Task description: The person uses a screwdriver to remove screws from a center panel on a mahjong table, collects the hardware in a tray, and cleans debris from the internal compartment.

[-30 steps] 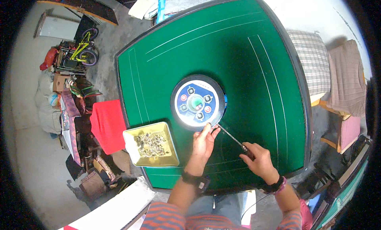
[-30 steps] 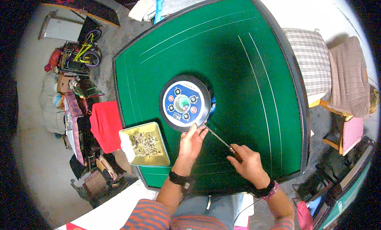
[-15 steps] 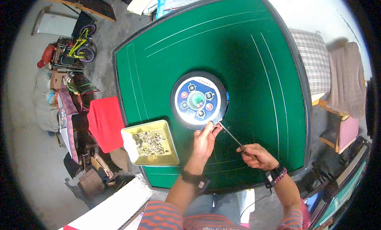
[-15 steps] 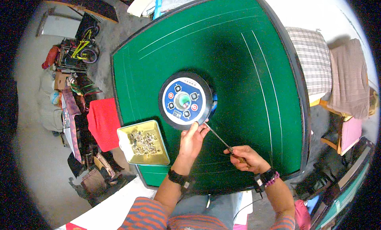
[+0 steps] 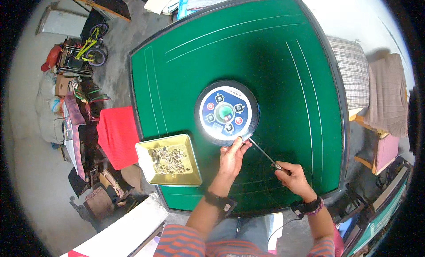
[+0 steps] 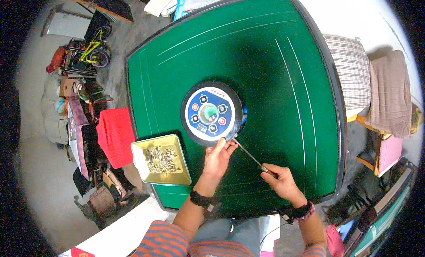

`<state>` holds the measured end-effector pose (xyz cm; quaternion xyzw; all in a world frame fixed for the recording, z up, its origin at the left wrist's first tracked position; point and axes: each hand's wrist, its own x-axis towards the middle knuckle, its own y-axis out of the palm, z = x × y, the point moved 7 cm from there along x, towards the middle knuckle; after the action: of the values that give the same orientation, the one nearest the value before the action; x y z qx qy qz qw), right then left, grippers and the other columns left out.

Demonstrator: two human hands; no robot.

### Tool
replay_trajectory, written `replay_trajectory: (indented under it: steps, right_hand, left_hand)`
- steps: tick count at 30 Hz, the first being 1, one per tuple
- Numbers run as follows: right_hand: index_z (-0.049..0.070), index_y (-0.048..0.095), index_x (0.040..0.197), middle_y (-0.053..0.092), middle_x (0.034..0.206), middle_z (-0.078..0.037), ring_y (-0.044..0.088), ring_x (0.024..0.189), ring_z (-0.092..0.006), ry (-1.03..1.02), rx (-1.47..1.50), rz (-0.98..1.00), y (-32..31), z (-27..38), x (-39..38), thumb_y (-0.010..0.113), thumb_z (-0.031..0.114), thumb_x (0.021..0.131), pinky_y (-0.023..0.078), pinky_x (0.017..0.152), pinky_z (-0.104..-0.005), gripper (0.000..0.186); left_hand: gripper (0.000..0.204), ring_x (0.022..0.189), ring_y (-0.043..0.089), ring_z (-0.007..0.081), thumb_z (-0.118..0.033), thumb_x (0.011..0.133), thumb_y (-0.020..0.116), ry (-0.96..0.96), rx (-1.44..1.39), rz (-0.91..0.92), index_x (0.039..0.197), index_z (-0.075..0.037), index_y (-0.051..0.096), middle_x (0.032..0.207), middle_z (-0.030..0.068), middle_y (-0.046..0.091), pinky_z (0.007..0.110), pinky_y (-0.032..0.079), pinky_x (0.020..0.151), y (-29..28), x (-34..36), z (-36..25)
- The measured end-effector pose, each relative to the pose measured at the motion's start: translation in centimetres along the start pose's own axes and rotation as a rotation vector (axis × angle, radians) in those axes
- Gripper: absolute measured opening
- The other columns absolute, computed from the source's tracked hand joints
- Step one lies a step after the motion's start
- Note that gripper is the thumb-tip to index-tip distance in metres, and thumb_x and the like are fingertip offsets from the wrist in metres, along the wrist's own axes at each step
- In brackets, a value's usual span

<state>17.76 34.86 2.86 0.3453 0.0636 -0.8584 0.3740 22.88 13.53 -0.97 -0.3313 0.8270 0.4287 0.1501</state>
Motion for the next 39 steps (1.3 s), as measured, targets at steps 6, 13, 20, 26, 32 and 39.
replay_trajectory:
  steps: [6, 13, 20, 26, 32, 39]
  right_hand:
    - [0.004, 0.058, 0.12, 0.04, 0.063, 0.003, 0.03, 0.045, -0.0022, 0.42, 0.497, 0.305, 1.1, -0.7, -0.2, 0.052, 0.021, 0.099, 0.02, 0.037, -0.0186, 0.028]
    - [0.003, 0.057, 0.116, 0.039, 0.063, 0.003, 0.029, 0.045, -0.0028, 0.395, 0.703, 0.417, 2.7, -1.6, -0.5, 0.049, 0.027, 0.1, 0.019, 0.038, -0.0196, 0.03]
    - [0.01, 0.049, 0.074, 0.045, 0.052, 0.004, 0.038, 0.041, -0.0041, 0.09, 0.161, -0.062, -2.1, -0.7, -3.9, 0.064, 0.011, 0.091, 0.026, 0.036, -0.0218, 0.023]
    - [0.0, 0.062, 0.108, 0.052, 0.084, -0.001, 0.052, 0.062, -0.0077, -0.357, -0.079, -0.398, 0.4, 11.0, 5.6, 0.065, 0.015, 0.091, 0.042, 0.047, -0.0222, 0.023]
    - [0.002, 0.07, 0.093, 0.059, 0.063, -0.013, 0.06, 0.06, -0.0228, -0.327, -0.522, -0.623, 1.7, 13.2, 12.5, 0.074, 0.022, 0.079, 0.048, 0.062, -0.0377, 0.025]
    - [0.003, 0.064, 0.074, 0.057, 0.061, -0.012, 0.056, 0.056, -0.0257, -0.225, -0.724, -0.694, 2.9, 15.6, 10.9, 0.077, 0.022, 0.077, 0.046, 0.059, -0.038, 0.023]
  left_hand:
    - [0.016, 0.095, 0.061, 0.0177, -0.011, 0.096, 0.055, 0.007, 0.007, 0.009, 0.11, -0.007, 0.061, 0.11, 0.0111, 0.063, 0.038, 0.051, 0.089, 0.5, -0.1, -0.4]
    - [0.016, 0.093, 0.063, 0.0184, -0.013, 0.096, 0.056, -0.005, 0.028, -0.008, 0.109, -0.006, 0.061, 0.109, 0.0112, 0.065, 0.036, 0.052, 0.087, -0.5, 0.3, -0.1]
    - [0.022, 0.076, 0.067, 0.0201, -0.021, 0.091, 0.066, -0.155, 0.107, -0.276, 0.102, -0.003, 0.062, 0.095, 0.0109, 0.067, 0.034, 0.058, 0.067, -2.6, -1.4, -2.6]
    - [0.024, 0.061, 0.058, 0.0067, -0.006, 0.09, 0.062, 0.403, 0.6, -0.402, 0.112, 0.002, 0.066, 0.083, 0.0033, 0.067, 0.021, 0.051, 0.052, -6.6, 0.0, -11.3]
    - [0.017, 0.054, 0.057, 0.0071, -0.008, 0.085, 0.069, 0.297, 0.951, -0.41, 0.097, 0.004, 0.07, 0.067, 0.0046, 0.067, 0.021, 0.047, 0.048, -5.3, 2.3, -13.2]
    - [0.028, 0.059, 0.064, 0.0125, -0.012, 0.078, 0.075, 0.389, 1.188, -0.47, 0.1, 0.006, 0.069, 0.076, 0.0112, 0.071, 0.026, 0.051, 0.054, -6.1, 1.5, -13.7]
